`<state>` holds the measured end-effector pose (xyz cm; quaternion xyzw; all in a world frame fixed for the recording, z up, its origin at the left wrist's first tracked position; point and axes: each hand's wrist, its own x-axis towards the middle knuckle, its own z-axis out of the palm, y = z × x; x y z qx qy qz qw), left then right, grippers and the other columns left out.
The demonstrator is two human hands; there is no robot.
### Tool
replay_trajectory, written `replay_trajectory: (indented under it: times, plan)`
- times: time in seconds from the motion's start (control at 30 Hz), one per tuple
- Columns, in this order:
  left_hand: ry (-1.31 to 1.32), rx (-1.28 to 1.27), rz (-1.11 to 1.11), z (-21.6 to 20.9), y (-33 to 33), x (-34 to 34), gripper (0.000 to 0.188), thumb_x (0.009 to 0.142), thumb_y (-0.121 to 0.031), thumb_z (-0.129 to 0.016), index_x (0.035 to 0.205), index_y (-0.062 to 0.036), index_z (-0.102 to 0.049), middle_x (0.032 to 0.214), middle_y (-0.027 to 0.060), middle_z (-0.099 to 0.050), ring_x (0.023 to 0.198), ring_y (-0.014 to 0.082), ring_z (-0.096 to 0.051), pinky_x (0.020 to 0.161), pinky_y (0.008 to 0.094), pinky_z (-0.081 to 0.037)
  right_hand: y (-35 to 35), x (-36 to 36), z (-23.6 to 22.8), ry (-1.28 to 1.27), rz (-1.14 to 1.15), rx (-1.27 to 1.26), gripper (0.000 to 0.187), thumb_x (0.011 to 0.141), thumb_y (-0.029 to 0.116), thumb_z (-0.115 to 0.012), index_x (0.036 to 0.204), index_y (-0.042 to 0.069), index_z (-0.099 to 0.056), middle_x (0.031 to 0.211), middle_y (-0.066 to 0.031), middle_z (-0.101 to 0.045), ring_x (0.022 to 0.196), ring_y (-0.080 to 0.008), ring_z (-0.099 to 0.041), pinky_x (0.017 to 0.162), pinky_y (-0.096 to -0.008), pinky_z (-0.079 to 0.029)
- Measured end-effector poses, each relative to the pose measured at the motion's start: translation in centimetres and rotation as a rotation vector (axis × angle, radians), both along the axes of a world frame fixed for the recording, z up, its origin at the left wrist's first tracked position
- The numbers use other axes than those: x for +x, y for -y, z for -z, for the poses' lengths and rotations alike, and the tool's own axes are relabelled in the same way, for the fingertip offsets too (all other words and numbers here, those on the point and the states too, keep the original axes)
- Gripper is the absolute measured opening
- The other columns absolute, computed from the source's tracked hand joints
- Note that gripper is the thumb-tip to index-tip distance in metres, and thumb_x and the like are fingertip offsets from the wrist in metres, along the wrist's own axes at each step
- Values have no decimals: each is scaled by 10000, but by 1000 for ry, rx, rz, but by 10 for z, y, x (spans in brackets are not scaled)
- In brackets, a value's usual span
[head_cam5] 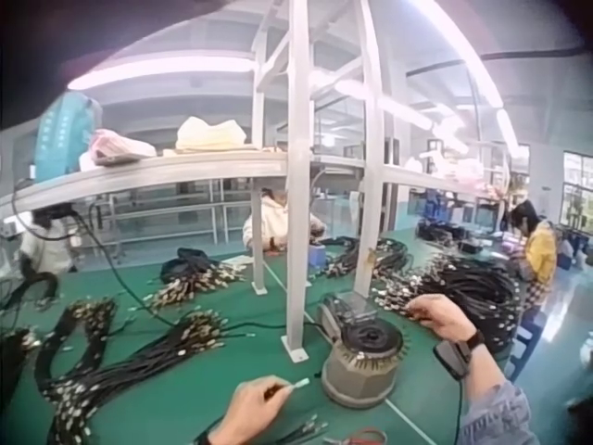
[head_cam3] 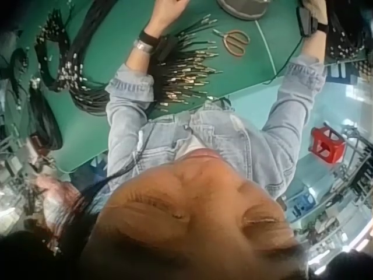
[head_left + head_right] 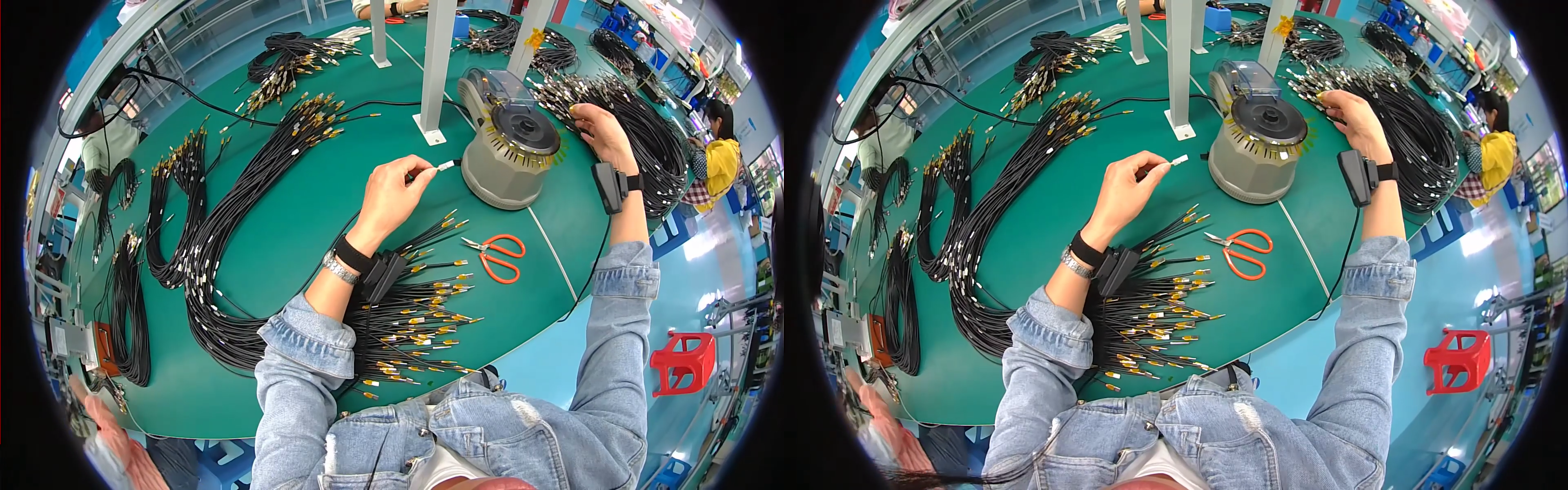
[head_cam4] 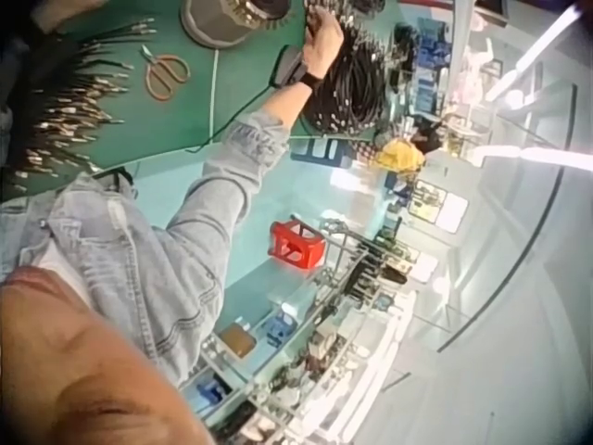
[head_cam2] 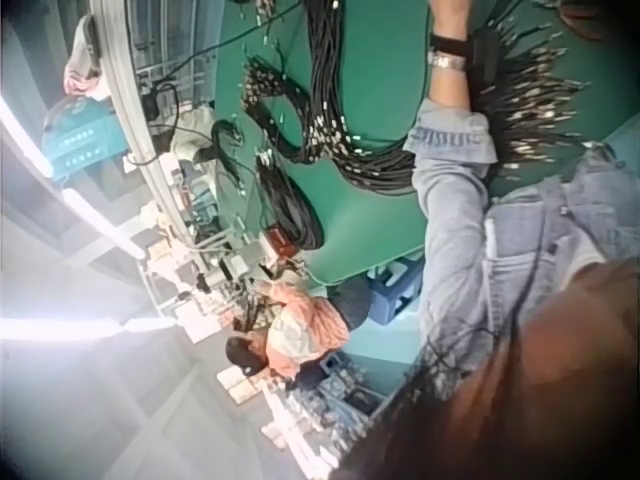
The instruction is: The person is manually attaching connectors or sleeves to electronic wires in an assembly line.
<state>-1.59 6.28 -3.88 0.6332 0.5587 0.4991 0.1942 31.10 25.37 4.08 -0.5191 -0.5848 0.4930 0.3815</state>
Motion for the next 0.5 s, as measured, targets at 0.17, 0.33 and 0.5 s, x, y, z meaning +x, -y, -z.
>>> replay_trajectory:
  times: [0.17,0.33,0.5]
  plan:
    - [12,-13,8,-3,3,2,174,851,-153,-618,882,17,-641,640,33,-573,562,71,-474,511,237,-384,6,3,-5,-411,22,-77,180,832,196,-605,977,89,-616,917,11,-589,875,-115,-514,832,-295,-373]
    - [-40,69,-25,-15,14,4,131,833,-131,-631,871,-7,-645,699,56,-609,573,122,-517,527,263,-416,36,-10,-11,-676,-144,3,174,862,171,-572,1007,76,-590,971,-11,-582,922,-130,-519,856,-313,-391]
    - [-302,261,-78,-30,38,1,78,799,-112,-652,829,-46,-622,748,65,-617,608,207,-592,540,315,-462,109,-59,-10,-734,-373,124,132,871,133,-547,965,45,-577,946,-45,-577,908,-149,-525,835,-313,-411]
